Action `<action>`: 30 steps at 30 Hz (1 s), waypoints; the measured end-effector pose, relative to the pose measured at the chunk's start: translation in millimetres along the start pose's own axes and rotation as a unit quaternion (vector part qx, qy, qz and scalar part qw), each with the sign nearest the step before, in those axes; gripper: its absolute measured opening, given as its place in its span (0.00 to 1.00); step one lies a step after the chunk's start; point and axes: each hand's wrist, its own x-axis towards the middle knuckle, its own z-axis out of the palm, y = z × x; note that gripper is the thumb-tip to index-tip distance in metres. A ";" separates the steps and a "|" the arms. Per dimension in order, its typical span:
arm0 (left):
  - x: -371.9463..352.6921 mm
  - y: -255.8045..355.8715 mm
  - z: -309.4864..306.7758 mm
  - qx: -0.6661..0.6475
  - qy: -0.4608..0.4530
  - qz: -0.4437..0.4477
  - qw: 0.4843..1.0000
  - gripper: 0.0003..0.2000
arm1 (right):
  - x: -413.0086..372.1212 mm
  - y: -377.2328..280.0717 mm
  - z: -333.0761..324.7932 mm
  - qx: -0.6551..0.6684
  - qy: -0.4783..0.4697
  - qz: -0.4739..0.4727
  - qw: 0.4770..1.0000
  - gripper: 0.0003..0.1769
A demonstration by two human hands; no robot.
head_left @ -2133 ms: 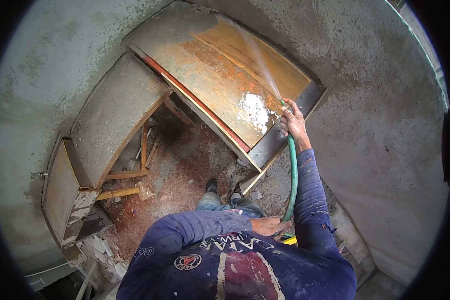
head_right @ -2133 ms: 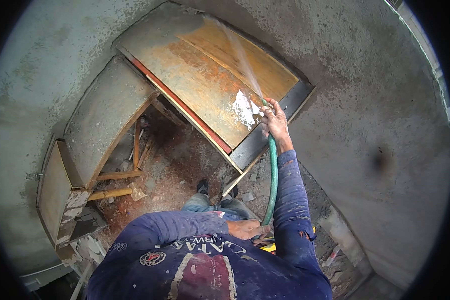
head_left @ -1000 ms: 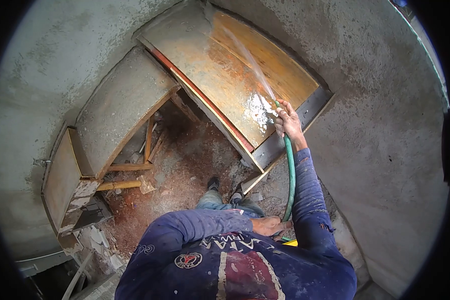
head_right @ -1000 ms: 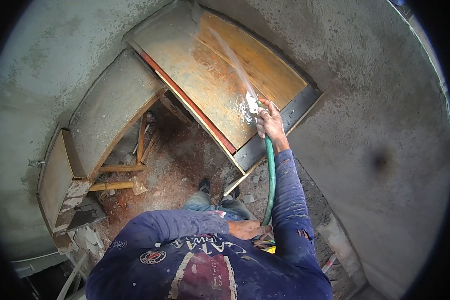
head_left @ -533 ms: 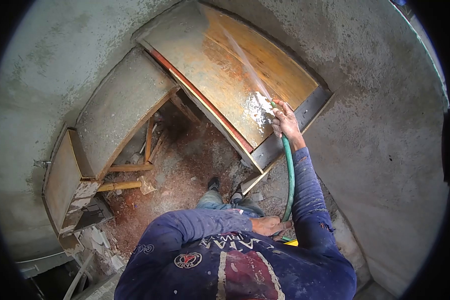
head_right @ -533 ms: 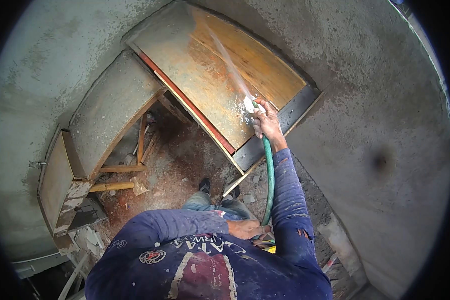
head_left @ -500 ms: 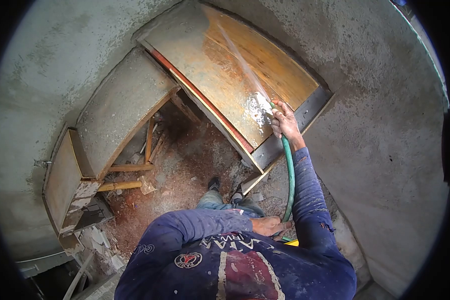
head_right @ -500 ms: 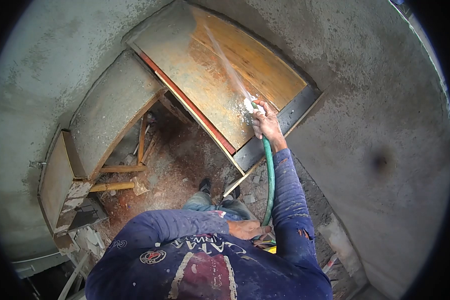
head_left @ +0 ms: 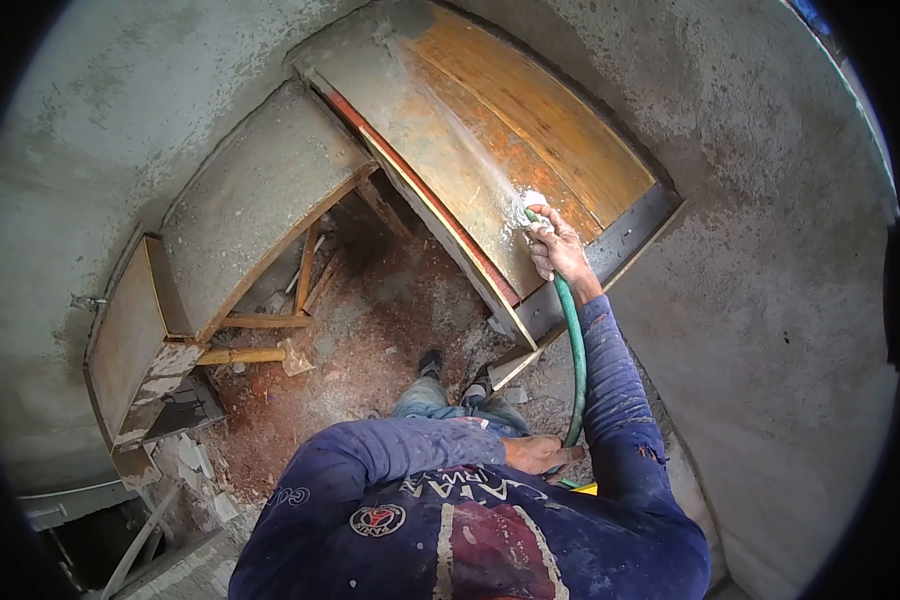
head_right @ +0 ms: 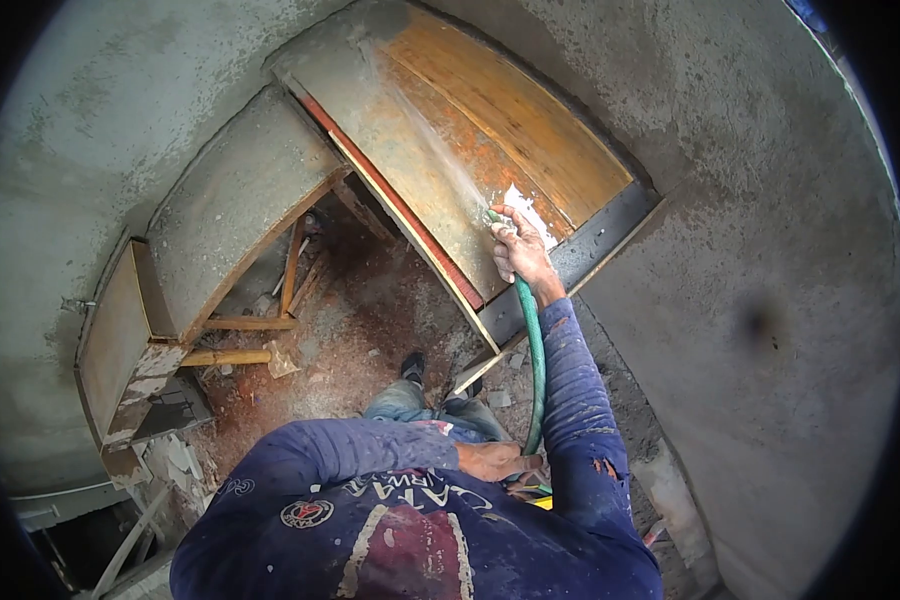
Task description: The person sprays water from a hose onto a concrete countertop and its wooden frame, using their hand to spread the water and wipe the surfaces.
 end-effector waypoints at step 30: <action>10.8 0.4 -2.1 -0.003 -0.026 -0.014 1.000 0.43 | -24.0 -24.8 -35.2 0.041 0.119 -0.050 0.991 0.17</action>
